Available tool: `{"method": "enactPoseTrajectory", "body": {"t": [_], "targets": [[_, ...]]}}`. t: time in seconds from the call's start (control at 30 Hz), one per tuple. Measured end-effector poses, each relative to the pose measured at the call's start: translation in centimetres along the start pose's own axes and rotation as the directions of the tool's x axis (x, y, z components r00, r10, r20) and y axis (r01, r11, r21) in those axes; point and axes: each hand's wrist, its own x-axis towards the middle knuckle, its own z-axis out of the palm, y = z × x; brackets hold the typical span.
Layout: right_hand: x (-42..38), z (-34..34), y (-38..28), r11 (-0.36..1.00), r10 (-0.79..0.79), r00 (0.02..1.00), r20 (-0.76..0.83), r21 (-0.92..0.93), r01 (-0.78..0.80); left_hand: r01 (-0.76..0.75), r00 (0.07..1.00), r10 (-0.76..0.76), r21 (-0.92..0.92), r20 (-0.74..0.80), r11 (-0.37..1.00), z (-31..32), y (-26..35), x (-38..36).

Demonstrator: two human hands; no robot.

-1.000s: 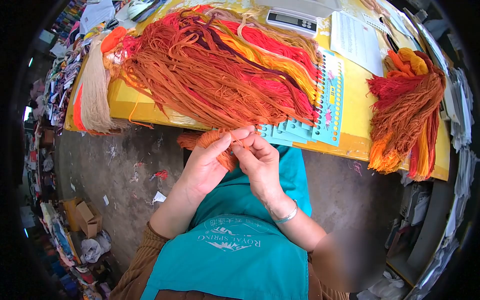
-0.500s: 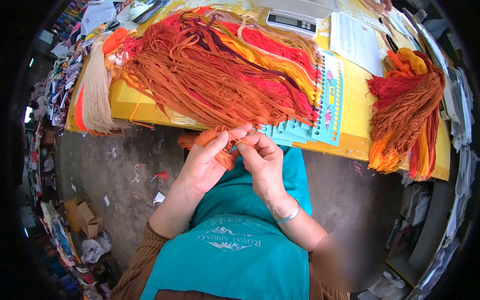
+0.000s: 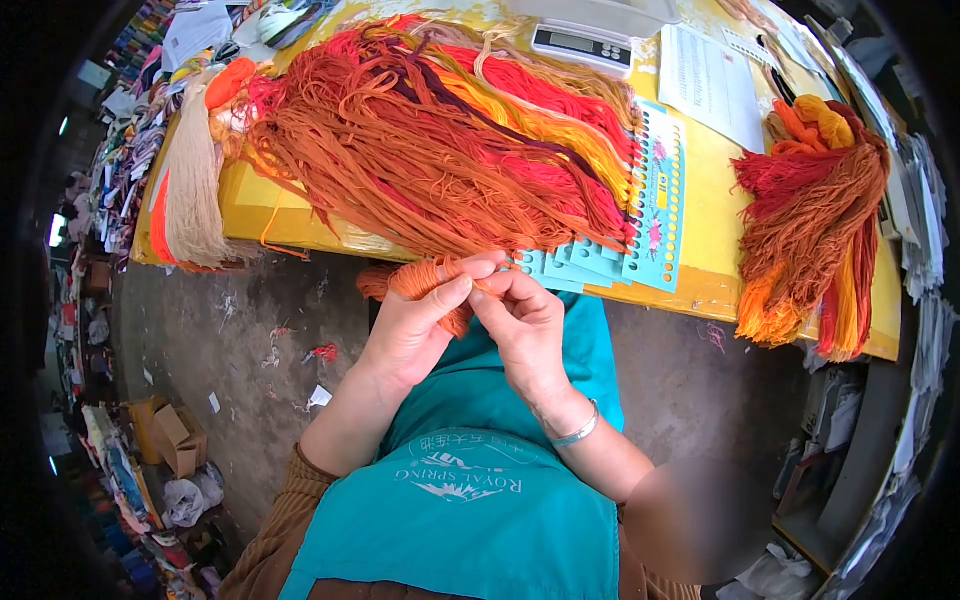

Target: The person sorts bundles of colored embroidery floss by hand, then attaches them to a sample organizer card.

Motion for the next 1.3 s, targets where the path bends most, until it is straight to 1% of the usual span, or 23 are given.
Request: {"method": "enactPoseTrajectory", "body": {"t": [0.1, 0.23, 0.3, 0.37, 0.4, 0.53, 0.6, 0.63, 0.7, 0.73, 0.8, 0.87, 0.93, 0.97, 1.0, 1.03, 1.07, 1.1, 1.13, 1.17, 1.2, 1.27, 1.3], "targets": [[0.0, -0.2, 0.0, 0.999, 0.015, 1.0, -0.027, -0.031, -0.016, -0.019, 0.999, 0.021, 0.037, -0.038, 0.999, 0.0, 0.1, 0.0], [0.2, -0.8, -0.1, 0.994, 0.064, 0.997, -0.031, 0.088, -0.061, 0.0, 1.0, -0.002, -0.066, -0.024, 0.998, -0.4, 0.0, 0.0], [0.1, -0.5, -0.2, 0.999, 0.031, 0.998, -0.058, -0.006, -0.031, 0.006, 1.0, -0.007, -0.068, -0.016, 0.998, -0.3, -0.1, -0.1], [0.1, -0.1, 0.1, 0.999, -0.026, 0.999, -0.041, -0.03, 0.025, 0.009, 0.997, -0.001, 0.104, -0.071, 0.995, 0.1, -0.2, -0.2], [0.1, 0.0, 0.2, 0.995, -0.083, 0.996, -0.024, -0.053, 0.082, -0.049, 0.996, 0.058, 0.119, -0.068, 0.992, 0.3, -0.3, -0.2], [0.1, -0.2, -0.1, 0.996, -0.055, 0.997, -0.049, -0.072, 0.052, -0.044, 0.993, 0.057, 0.125, -0.107, 0.991, 0.2, -0.2, -0.2], [0.2, -0.7, -0.6, 0.977, 0.109, 0.994, 0.004, 0.186, -0.108, -0.062, 0.992, 0.074, 0.117, -0.098, 0.991, 0.0, -0.1, -0.2], [0.2, -0.8, -1.0, 0.977, 0.109, 0.994, 0.004, 0.186, -0.108, -0.062, 0.993, 0.073, 0.117, -0.098, 0.991, -0.3, -0.1, -0.2], [0.2, -1.1, -1.9, 0.92, 0.297, 0.949, 0.102, 0.234, -0.313, -0.008, 0.994, 0.027, 0.178, -0.103, 0.984, -1.0, 0.1, -0.3], [0.2, -1.7, -1.7, 0.904, 0.31, 0.927, 0.212, 0.235, -0.356, -0.007, 0.994, 0.026, 0.178, -0.103, 0.984, -1.2, 0.2, -0.4], [-0.4, -1.7, -1.6, 0.96, 0.249, 0.95, 0.187, -0.178, -0.217, 0.048, 0.995, -0.015, 0.332, -0.103, 0.942, -1.6, 0.5, -0.6], [-1.0, -2.7, -1.6, 0.946, 0.25, 0.946, 0.205, -0.261, -0.193, 0.106, 0.991, -0.063, 0.399, -0.119, 0.911, -1.6, 1.7, -1.1], [-1.5, -3.7, -2.5, 0.764, 0.05, 0.982, 0.181, -0.64, 0.079, 0.132, 0.991, -0.101, 0.572, -0.085, 0.81, -1.9, 4.0, -1.5], [-1.7, -4.4, -3.1, 0.747, 0.018, 0.987, 0.16, -0.658, 0.093, 0.05, 0.999, -0.039, 0.392, -0.036, 0.918, -3.2, 3.3, -1.4], [-1.9, -5.0, -3.4, 0.744, -0.001, 0.99, 0.144, -0.661, 0.097, 0.046, 0.974, 0.006, 0.222, -0.227, 0.974, -3.7, 2.9, -2.1], [-2.1, -5.6, -3.7, 0.783, -0.118, 0.981, 0.151, -0.594, 0.185, 0.219, 0.974, -0.186, -0.313, 0.13, 0.924, -7.1, 4.1, -2.8], [-2.4, -6.2, -4.0, 0.805, -0.234, 0.961, 0.148, -0.524, 0.277, 0.139, 0.99, -0.107, -0.449, 0.095, 0.883, -8.1, 5.2, -3.0], [-2.7, -7.2, -4.4, 0.913, -0.174, 0.978, 0.116, -0.354, 0.205, 0.016, 0.998, -0.044, -0.48, -0.048, 0.877, -8.3, 6.8, -3.4], [-2.8, -7.6, -4.4, 0.98, -0.182, 0.981, 0.062, -0.073, 0.186, -0.043, 0.998, 0.013, -0.559, -0.058, 0.828, -9.0, 8.0, -3.5], [-2.8, -7.8, -4.5, 0.962, -0.176, 0.984, 0.015, 0.216, 0.169, -0.102, 0.995, 0.097, -0.565, -0.039, 0.819, -10.0, 9.2, -3.8], [-3.0, -7.3, -5.4, 0.917, -0.159, 0.983, -0.088, 0.356, 0.18, -0.164, 0.986, 0.137, -0.557, -0.091, 0.814, -10.9, 10.5, -4.3], [-3.2, -9.8, -6.4, 0.824, -0.153, 0.988, -0.024, 0.549, 0.141, -0.265, 0.964, 0.204, -0.522, -0.172, 0.811, -13.4, 13.0, -5.5], [-3.3, -10.4, -7.5, 0.855, -0.159, 0.983, -0.088, 0.486, 0.181, -0.302, 0.952, 0.231, -0.496, -0.201, 0.814, -15.0, 14.4, -6.2]]}}
